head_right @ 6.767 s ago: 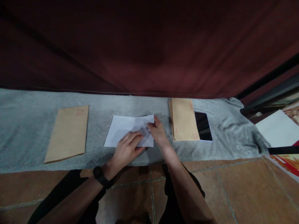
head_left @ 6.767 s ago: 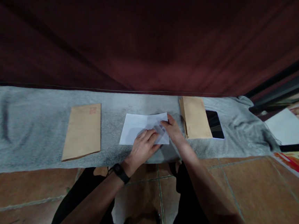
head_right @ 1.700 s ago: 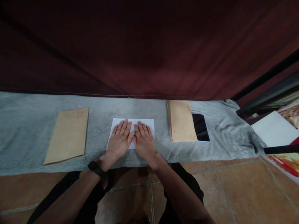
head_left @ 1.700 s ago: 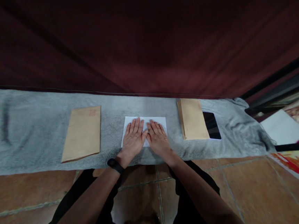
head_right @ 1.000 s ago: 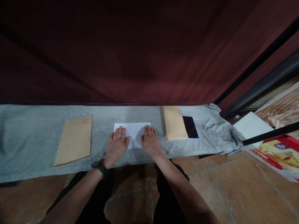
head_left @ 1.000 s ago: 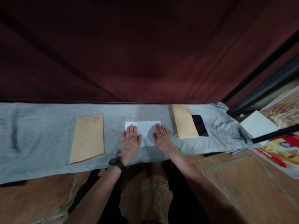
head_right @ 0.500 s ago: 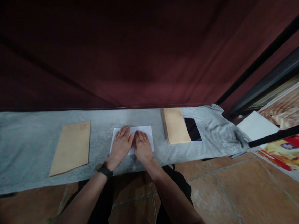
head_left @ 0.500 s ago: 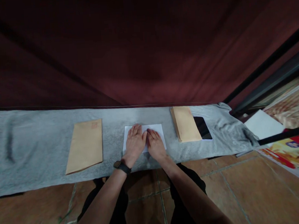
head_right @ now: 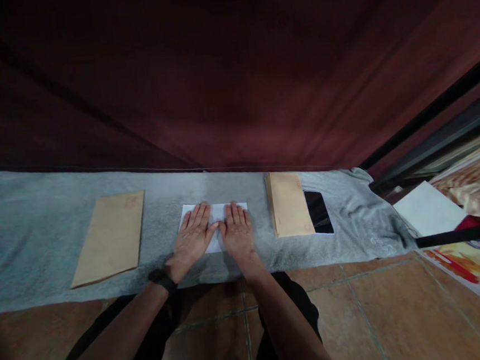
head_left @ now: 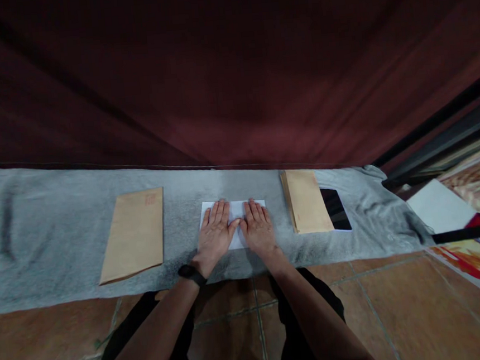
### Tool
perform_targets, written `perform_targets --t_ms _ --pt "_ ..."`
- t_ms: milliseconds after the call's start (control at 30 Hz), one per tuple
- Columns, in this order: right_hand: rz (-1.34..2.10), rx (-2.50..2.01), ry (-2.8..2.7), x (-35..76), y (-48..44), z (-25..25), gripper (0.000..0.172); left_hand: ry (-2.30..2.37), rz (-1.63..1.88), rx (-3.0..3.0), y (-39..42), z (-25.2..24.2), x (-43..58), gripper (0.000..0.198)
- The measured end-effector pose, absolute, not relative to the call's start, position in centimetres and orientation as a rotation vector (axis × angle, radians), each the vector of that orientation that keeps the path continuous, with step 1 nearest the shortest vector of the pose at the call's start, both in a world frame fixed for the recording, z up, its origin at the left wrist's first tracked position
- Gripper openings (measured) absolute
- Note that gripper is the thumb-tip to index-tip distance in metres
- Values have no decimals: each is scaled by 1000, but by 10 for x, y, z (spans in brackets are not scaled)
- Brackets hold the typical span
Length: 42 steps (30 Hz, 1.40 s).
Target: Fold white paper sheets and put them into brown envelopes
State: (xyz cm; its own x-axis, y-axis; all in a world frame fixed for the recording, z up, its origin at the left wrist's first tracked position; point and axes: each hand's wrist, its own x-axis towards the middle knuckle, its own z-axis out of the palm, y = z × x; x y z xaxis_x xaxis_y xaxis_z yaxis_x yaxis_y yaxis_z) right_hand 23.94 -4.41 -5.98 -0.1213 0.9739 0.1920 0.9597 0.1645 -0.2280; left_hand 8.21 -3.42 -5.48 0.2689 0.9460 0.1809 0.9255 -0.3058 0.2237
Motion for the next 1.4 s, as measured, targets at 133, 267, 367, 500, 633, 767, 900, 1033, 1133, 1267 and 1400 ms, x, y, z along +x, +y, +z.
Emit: perform_targets --t_ms 133,267,367,500,633,767,900,1033,1133,1267,1400 --pt "36 -1843 -2123 249 -45 -63 59 1881 448 2418 -35 -58 72 66" --pt "-9 -1891 -2056 258 -46 -66 61 1969 468 2340 -35 -61 65 65" --pt "-17 -1924 -2054 264 -48 -67 60 2018 442 2262 -38 -57 60 65" --pt "-43 -1972 -2066 273 -50 -66 59 2023 415 2229 -42 -48 49 63" --pt "-32 -1971 -2040 278 -52 -65 58 1988 453 2221 -44 -41 38 57" --pt "-25 -1933 -2030 275 -55 -63 59 1980 471 2182 -42 -39 35 56" --pt "21 -1837 -2101 265 -59 -58 57 1992 531 2160 -40 -41 36 55" --pt "85 -1775 -2158 254 -61 -55 57 2009 585 2138 -38 -40 36 52" --pt "116 -1752 -2185 247 -61 -52 56 1972 664 2215 -42 -37 49 50" --pt "149 -1737 -2219 240 -59 -50 54 1724 626 2336 -55 -39 82 52" --pt "165 -1768 -2205 244 -55 -53 53 1567 474 2387 -66 -45 98 57"
